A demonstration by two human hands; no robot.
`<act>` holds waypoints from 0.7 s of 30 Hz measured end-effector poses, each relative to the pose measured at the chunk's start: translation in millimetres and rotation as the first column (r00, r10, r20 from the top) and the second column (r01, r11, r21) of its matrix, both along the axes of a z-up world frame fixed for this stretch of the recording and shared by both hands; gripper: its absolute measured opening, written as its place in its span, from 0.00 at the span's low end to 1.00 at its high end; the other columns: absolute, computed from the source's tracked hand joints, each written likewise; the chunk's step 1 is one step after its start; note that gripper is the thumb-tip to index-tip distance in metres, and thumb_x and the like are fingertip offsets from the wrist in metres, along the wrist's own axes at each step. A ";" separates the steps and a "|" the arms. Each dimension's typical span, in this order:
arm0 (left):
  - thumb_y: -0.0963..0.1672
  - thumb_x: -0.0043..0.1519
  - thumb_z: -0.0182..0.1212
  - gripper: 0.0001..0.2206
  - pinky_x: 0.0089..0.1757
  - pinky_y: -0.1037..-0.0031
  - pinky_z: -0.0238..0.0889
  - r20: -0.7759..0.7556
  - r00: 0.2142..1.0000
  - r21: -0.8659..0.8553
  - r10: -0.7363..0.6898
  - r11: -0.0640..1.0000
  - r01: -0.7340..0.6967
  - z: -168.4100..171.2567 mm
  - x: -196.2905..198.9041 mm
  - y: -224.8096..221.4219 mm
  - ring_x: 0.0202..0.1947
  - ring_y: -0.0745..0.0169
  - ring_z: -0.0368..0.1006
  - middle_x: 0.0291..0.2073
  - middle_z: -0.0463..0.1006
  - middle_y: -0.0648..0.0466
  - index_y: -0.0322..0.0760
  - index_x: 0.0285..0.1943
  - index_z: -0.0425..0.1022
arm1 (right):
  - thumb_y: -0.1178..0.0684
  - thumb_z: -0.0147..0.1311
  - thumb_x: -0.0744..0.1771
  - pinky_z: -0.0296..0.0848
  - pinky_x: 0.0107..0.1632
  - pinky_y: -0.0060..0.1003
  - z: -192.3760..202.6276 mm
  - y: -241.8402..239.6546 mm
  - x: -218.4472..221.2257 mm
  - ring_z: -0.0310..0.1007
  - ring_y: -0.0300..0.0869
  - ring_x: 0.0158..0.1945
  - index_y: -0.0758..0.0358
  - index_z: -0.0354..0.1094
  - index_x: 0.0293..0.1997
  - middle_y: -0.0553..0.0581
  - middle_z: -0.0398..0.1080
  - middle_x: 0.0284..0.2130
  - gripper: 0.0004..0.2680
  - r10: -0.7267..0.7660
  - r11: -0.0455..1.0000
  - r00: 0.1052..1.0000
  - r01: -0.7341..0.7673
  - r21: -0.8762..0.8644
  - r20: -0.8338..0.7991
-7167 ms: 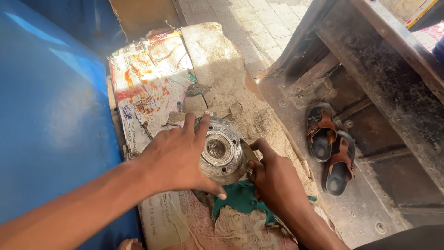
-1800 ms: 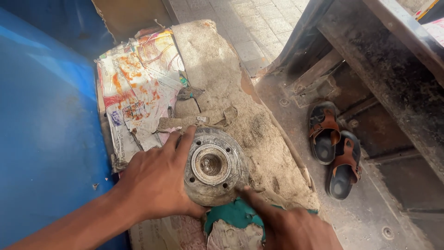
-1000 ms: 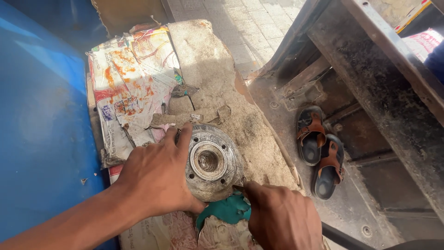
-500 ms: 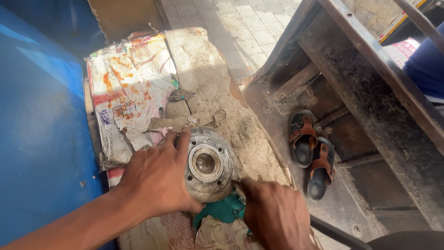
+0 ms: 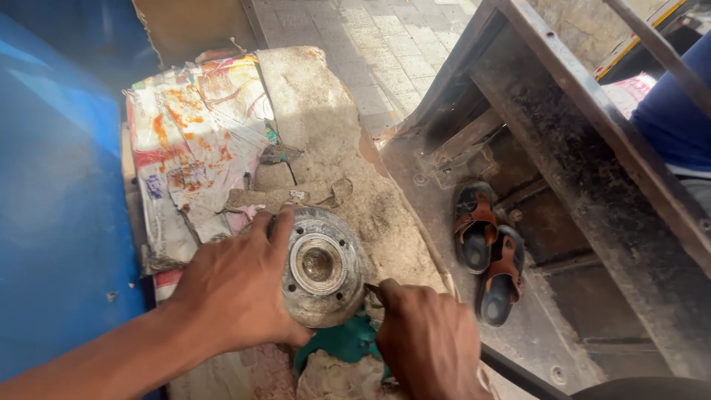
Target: Cleaning and prying parts of a circular mechanical component using a screwdriver and utility blade.
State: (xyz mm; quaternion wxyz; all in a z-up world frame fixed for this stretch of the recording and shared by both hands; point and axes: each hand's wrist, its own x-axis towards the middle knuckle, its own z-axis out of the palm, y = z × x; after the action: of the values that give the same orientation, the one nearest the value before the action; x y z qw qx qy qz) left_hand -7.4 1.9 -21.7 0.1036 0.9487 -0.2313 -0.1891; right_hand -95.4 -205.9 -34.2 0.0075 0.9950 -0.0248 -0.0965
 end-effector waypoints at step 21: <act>0.61 0.29 0.86 0.73 0.54 0.53 0.66 0.031 0.999 -0.111 0.039 0.993 -0.035 -1.6 -1.4 7.9 0.55 0.25 0.68 0.68 0.54 0.23 0.25 0.78 0.37 | 0.50 0.49 0.67 0.73 0.30 0.47 -3.4 15.9 11.4 0.75 0.46 0.23 0.53 0.76 0.34 0.58 0.75 0.19 0.07 -0.093 0.995 0.994 0.090 -0.041 -0.057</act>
State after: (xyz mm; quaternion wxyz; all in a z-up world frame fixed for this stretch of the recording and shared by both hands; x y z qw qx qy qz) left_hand -8.8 9.7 -23.3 0.1555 0.9486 -0.2255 -0.1585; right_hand -84.0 -190.0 -37.6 0.0226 0.9892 -0.0719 -0.1256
